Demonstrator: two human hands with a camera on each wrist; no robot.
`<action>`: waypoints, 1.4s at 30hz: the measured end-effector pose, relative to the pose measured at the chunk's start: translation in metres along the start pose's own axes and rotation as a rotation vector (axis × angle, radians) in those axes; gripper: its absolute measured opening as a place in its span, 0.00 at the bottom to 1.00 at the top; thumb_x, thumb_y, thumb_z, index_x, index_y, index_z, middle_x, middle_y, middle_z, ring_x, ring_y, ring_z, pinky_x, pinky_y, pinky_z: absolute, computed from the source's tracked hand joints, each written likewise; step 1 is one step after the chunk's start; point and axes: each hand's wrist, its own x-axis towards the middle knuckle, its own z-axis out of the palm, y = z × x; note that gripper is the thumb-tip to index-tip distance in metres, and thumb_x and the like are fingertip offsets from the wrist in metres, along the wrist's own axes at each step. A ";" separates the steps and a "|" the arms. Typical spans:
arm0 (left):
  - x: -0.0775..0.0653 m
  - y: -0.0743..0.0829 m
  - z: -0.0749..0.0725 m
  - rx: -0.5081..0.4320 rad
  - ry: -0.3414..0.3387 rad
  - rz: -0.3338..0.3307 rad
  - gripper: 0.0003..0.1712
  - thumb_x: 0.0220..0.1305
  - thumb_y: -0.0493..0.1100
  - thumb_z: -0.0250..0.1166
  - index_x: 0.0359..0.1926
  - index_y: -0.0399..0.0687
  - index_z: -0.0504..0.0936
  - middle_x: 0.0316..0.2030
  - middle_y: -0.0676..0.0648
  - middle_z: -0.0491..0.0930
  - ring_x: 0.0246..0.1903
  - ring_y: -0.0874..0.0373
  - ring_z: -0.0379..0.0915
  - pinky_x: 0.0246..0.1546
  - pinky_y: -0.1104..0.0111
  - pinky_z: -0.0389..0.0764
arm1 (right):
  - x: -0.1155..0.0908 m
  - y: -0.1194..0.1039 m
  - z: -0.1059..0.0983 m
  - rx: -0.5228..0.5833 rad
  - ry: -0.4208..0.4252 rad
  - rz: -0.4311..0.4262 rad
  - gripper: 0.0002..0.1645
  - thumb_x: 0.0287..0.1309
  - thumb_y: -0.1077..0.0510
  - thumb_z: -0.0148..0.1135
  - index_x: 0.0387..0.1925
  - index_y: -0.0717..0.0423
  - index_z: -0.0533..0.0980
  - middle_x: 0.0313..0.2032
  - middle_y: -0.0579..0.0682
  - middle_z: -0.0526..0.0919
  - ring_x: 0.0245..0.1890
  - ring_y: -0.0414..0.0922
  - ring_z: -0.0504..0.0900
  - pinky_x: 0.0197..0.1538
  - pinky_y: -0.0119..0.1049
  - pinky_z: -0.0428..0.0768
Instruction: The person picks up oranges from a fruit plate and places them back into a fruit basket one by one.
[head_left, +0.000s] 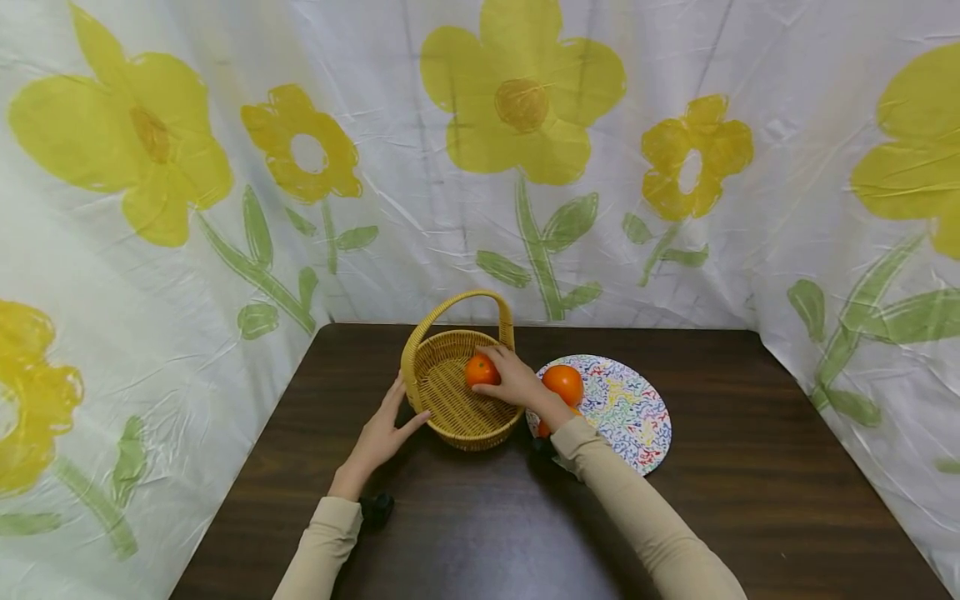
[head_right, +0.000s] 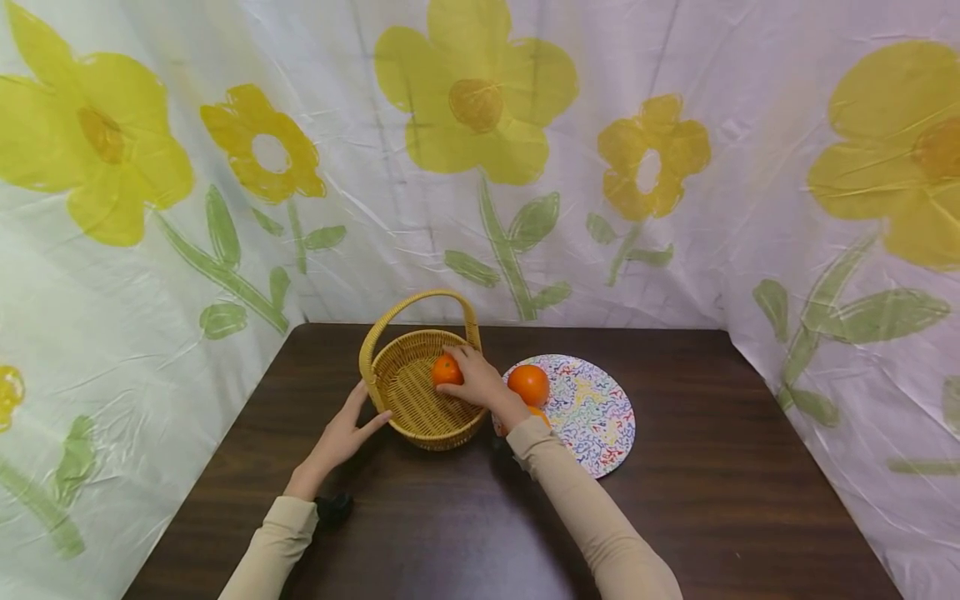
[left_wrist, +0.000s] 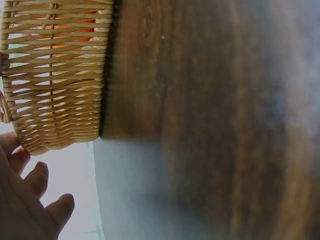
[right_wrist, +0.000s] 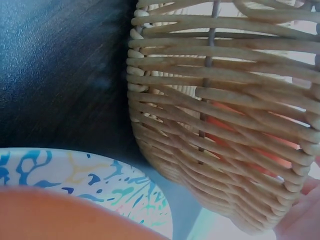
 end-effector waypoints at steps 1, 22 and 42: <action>0.000 0.000 0.000 -0.002 0.000 -0.001 0.45 0.60 0.67 0.55 0.70 0.78 0.37 0.73 0.56 0.34 0.70 0.45 0.43 0.57 0.38 0.59 | 0.000 0.000 -0.001 -0.004 0.000 -0.001 0.47 0.52 0.37 0.62 0.69 0.47 0.57 0.65 0.55 0.61 0.60 0.53 0.68 0.55 0.50 0.73; -0.001 -0.001 -0.001 -0.016 -0.007 -0.009 0.45 0.60 0.66 0.54 0.70 0.77 0.37 0.72 0.60 0.32 0.70 0.44 0.43 0.57 0.38 0.58 | -0.021 -0.024 -0.030 0.016 0.051 -0.067 0.39 0.55 0.40 0.61 0.66 0.45 0.63 0.64 0.56 0.62 0.59 0.55 0.68 0.52 0.52 0.74; -0.002 0.001 -0.001 -0.014 -0.010 -0.020 0.46 0.60 0.67 0.54 0.71 0.75 0.37 0.72 0.59 0.32 0.70 0.45 0.42 0.58 0.39 0.58 | -0.049 -0.015 -0.046 0.145 0.143 -0.076 0.37 0.57 0.43 0.61 0.66 0.49 0.64 0.65 0.56 0.62 0.63 0.55 0.63 0.60 0.55 0.67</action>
